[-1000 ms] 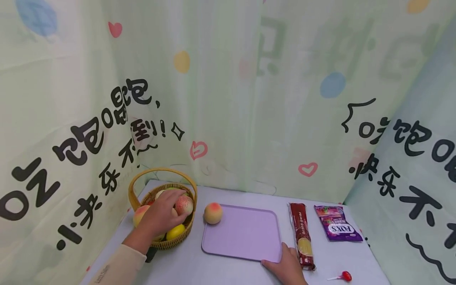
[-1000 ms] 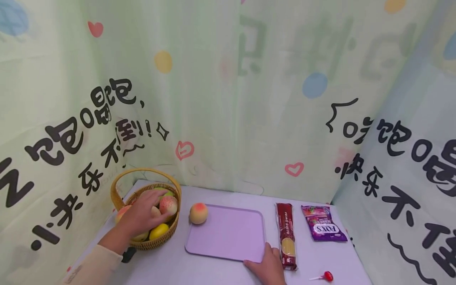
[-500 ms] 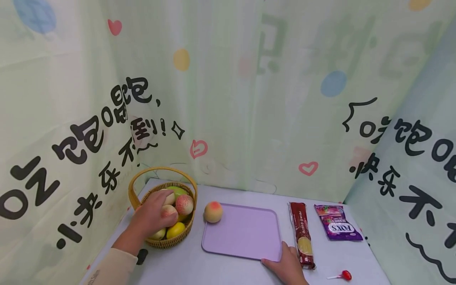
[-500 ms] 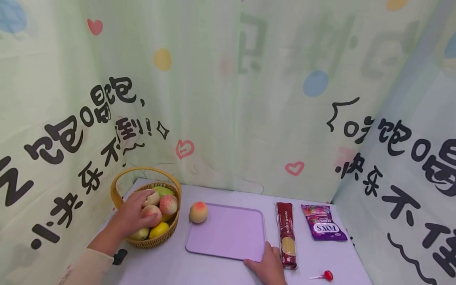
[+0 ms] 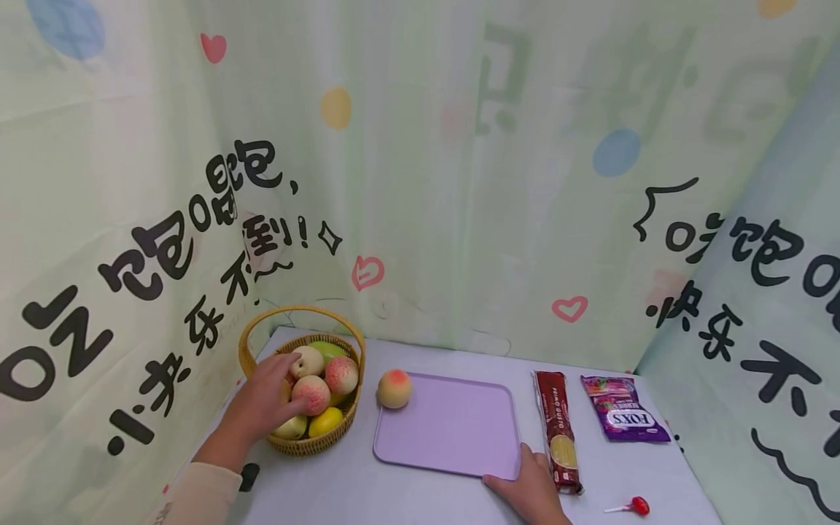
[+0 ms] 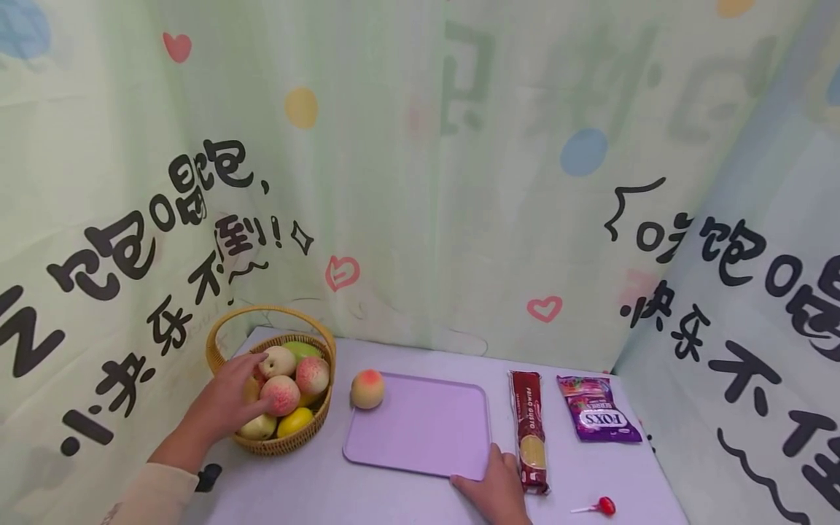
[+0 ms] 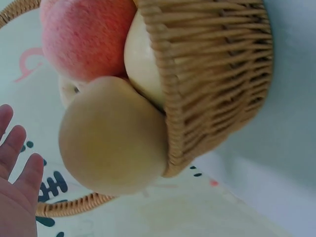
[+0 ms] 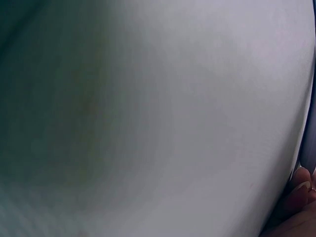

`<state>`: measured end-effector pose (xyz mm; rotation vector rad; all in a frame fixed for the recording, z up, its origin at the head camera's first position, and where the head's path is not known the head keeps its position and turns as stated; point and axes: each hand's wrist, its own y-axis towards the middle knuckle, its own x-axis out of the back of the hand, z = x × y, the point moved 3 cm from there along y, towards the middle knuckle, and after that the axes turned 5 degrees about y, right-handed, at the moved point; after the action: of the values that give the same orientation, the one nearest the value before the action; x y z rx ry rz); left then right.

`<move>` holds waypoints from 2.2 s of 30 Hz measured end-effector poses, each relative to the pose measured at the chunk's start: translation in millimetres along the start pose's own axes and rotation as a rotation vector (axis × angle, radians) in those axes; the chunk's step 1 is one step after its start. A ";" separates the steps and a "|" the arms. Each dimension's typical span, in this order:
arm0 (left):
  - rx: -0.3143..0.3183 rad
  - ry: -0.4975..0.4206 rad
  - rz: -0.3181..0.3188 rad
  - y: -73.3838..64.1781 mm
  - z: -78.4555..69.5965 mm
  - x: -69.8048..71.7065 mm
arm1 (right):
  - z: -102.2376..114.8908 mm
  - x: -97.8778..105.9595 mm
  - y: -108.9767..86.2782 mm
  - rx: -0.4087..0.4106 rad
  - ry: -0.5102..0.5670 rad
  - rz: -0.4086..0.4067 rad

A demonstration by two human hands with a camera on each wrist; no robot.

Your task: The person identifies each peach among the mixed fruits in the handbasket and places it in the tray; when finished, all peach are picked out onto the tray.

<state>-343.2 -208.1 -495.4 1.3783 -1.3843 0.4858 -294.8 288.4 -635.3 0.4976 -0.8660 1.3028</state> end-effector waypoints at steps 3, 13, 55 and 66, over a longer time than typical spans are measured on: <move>0.030 0.018 0.008 -1.6 5.2 0.2 | -0.1 0.0 0.2 -0.007 -0.001 0.004; 0.075 0.021 0.006 -6.5 18.3 -3.1 | -0.5 -0.1 -1.4 0.002 0.017 -0.005; 0.126 0.040 0.071 -9.9 52.9 -26.7 | 6.7 4.0 -6.3 0.003 0.021 -0.005; 0.117 0.017 0.005 -9.3 53.7 -32.8 | 3.4 2.1 -3.5 -0.004 0.006 0.005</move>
<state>-363.5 -241.5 -545.6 1.4619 -1.3640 0.5879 -292.3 286.4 -631.1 0.4877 -0.8653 1.3066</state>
